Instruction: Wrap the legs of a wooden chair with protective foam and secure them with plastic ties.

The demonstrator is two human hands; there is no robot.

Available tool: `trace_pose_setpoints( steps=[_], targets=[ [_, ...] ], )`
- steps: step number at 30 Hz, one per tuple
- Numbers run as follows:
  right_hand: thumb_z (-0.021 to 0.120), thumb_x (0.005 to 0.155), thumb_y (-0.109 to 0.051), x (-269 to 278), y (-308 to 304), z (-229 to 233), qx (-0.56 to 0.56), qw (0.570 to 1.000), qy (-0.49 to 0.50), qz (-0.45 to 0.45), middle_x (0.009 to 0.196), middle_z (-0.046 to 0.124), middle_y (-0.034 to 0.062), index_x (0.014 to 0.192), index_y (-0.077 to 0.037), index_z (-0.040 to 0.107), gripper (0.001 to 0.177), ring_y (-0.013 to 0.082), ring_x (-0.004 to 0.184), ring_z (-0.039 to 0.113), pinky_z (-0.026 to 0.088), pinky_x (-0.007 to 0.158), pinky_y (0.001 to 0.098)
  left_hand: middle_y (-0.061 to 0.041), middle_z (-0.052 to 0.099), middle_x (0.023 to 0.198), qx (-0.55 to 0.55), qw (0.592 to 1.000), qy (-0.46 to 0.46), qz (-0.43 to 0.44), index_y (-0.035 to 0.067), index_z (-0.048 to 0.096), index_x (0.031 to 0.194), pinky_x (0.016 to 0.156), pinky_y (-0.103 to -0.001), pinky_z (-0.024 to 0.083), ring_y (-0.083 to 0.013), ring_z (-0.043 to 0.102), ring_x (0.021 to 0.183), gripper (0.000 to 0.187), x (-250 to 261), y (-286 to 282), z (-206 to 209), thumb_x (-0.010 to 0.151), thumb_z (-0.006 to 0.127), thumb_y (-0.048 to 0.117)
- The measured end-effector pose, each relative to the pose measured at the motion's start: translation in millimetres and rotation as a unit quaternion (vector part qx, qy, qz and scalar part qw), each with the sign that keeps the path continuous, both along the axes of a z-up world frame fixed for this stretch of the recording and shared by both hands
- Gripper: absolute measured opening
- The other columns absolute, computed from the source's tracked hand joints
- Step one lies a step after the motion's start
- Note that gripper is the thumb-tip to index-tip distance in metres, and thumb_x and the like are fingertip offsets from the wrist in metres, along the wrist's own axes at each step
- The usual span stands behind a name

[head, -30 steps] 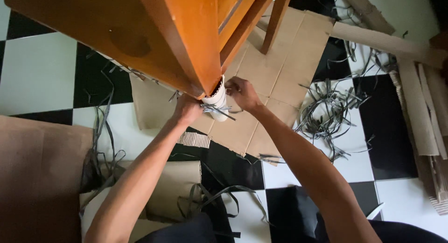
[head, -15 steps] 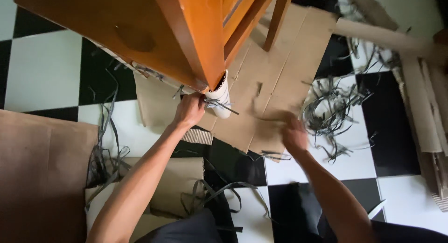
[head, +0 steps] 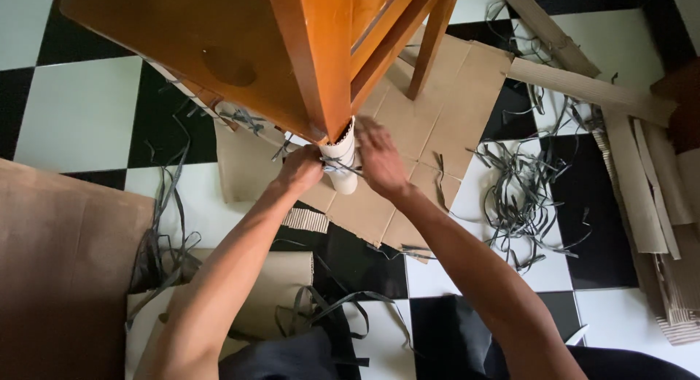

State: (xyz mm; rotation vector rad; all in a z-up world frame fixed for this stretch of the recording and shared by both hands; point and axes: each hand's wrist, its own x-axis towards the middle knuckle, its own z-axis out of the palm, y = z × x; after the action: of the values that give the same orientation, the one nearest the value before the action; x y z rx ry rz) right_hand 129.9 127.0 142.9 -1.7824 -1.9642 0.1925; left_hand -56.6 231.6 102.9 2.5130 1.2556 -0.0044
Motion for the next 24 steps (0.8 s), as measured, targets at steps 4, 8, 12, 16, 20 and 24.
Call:
trace_pose_setpoints(
  steps=[4, 8, 12, 16, 20, 24],
  targets=[
    [0.068, 0.084, -0.022, 7, 44, -51, -0.101, 0.992, -0.079, 0.003, 0.100, 0.075, 0.0026, 0.106, -0.018, 0.074, 0.024, 0.0306, 0.090, 0.077, 0.063, 0.080, 0.0443, -0.027, 0.071, 0.086, 0.059, 0.996, -0.049, -0.038, -0.010, 0.069, 0.093, 0.072, -0.063, 0.060, -0.0507, 0.073, 0.083, 0.017, -1, -2, -19, 0.079, 0.063, -0.004],
    [0.072, 0.086, -0.018, 20, 39, -75, -0.109, 0.984, 0.141, 0.004, 0.091, 0.077, 0.0079, 0.099, -0.013, 0.072, 0.014, 0.0316, 0.087, 0.076, 0.062, 0.073, 0.0459, -0.019, 0.066, 0.085, 0.165, 0.976, -0.129, -0.063, -0.004, 0.069, 0.092, 0.065, -0.059, 0.061, -0.0458, 0.072, 0.076, 0.019, -5, -2, -29, 0.074, 0.065, 0.000],
    [0.063, 0.091, -0.015, 26, 36, -95, -0.087, 0.968, 0.235, -0.001, 0.092, 0.077, 0.0066, 0.101, -0.013, 0.066, 0.010, 0.0304, 0.087, 0.075, 0.059, 0.076, 0.0474, -0.016, 0.073, 0.088, 0.029, 1.000, 0.002, 0.011, 0.002, 0.072, 0.095, 0.074, -0.057, 0.061, -0.0428, 0.075, 0.086, 0.018, 7, -10, 10, 0.082, 0.060, 0.006],
    [0.058, 0.092, -0.009, 25, 29, -127, -0.047, 0.977, 0.209, 0.007, 0.089, 0.078, 0.0116, 0.104, -0.004, 0.053, 0.014, 0.0309, 0.075, 0.076, 0.057, 0.066, 0.0469, -0.007, 0.076, 0.088, 0.013, 0.998, -0.003, 0.059, 0.011, 0.072, 0.098, 0.074, -0.052, 0.062, -0.0355, 0.077, 0.086, 0.015, -11, -8, -11, 0.086, 0.062, 0.014],
    [0.058, 0.101, -0.016, 19, 5, -153, 0.281, 0.955, -0.084, -0.052, 0.097, 0.072, 0.0230, 0.127, 0.012, 0.059, 0.038, 0.0330, 0.060, 0.068, 0.053, 0.053, 0.0443, -0.018, 0.076, 0.093, -0.025, 0.996, -0.067, 0.058, 0.008, 0.070, 0.103, 0.079, -0.057, 0.059, -0.0422, 0.074, 0.092, 0.018, -32, -41, 2, 0.098, 0.056, 0.018],
    [0.047, 0.105, -0.025, 4, -38, -84, -0.103, 0.968, 0.221, -0.060, 0.085, 0.073, 0.0184, 0.116, -0.018, 0.053, 0.014, 0.0442, 0.084, 0.073, 0.053, 0.077, 0.0583, -0.013, 0.076, 0.089, -0.095, 0.985, -0.093, 0.108, 0.016, 0.072, 0.100, 0.080, -0.051, 0.059, -0.0388, 0.074, 0.092, 0.021, -41, -65, 6, 0.100, 0.053, 0.025]
  ],
)
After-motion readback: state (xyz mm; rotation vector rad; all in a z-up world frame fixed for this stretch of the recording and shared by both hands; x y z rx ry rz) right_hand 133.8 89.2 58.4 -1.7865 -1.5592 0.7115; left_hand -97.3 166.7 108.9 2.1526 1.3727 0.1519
